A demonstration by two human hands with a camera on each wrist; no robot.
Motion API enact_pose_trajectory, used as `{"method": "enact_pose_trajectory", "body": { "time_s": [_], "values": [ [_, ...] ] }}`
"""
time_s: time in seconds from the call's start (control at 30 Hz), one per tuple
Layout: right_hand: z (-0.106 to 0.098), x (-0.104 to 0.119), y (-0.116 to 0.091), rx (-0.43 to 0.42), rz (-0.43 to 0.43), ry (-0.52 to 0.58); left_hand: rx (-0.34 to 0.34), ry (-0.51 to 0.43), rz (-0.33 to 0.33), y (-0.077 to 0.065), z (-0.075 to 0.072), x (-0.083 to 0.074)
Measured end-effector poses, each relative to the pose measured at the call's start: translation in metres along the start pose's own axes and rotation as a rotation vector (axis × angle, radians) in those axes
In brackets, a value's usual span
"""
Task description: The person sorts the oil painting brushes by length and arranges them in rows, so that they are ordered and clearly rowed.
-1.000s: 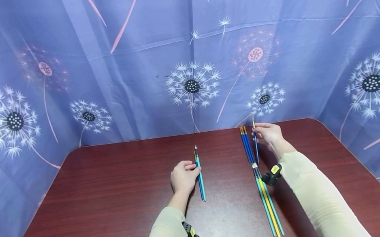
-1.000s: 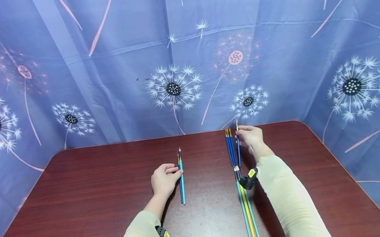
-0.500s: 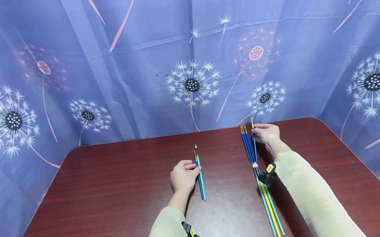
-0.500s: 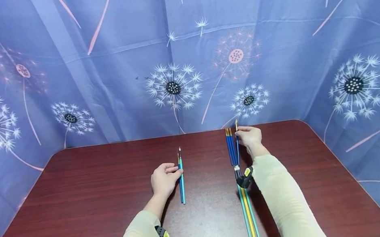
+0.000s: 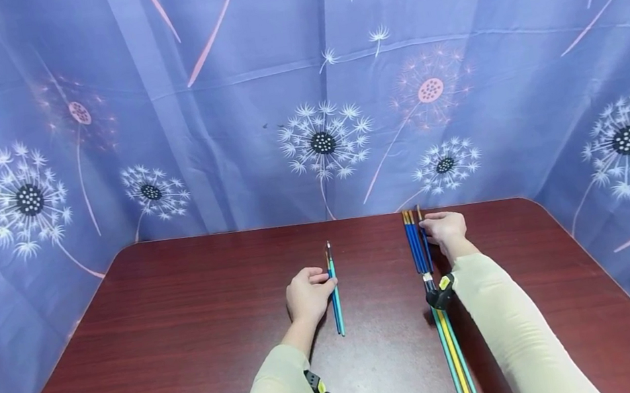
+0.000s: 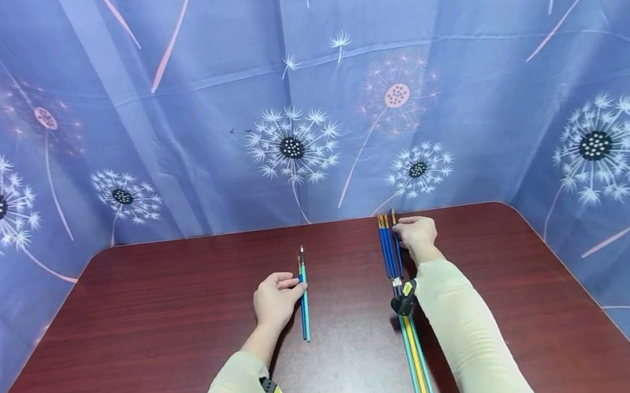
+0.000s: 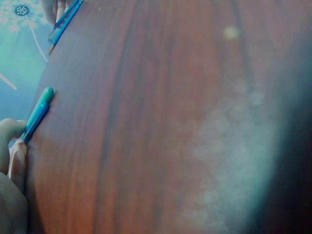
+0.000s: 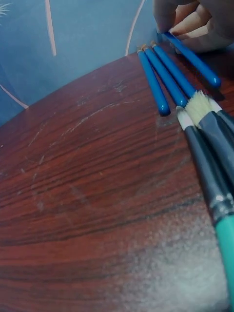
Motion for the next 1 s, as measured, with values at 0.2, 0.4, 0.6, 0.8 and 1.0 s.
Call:
{"method": "enact_pose_trajectory", "body": {
  "time_s": [0.2,0.4,0.6,0.8,1.0],
  "values": [
    [0.001,-0.002,0.002,0.015,0.008,-0.023,0.003,-0.011,0.001,0.000,0.000,-0.001],
    [0.001,-0.001,0.000,0.022,0.014,-0.027,0.008,-0.021,-0.007,0.000,-0.001,-0.002],
    [-0.001,0.002,-0.008,-0.008,-0.021,-0.045,0.005,-0.010,0.016,-0.001,-0.001,-0.002],
    [0.000,0.004,-0.013,-0.008,-0.063,-0.045,0.003,-0.015,0.016,-0.001,-0.002,-0.002],
    [0.009,0.008,-0.022,0.027,-0.107,-0.034,-0.010,-0.005,0.027,-0.001,-0.001,-0.002]
  ]
}}
Point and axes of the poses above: each hand's wrist, its own y-axis towards the middle knuckle, its own z-axis out of the palm, x = y × z, the point moved 2 cm from there along y, towards the middle knuckle, and after that the axes turned 1 degree about -x, right-handed, at the moved point
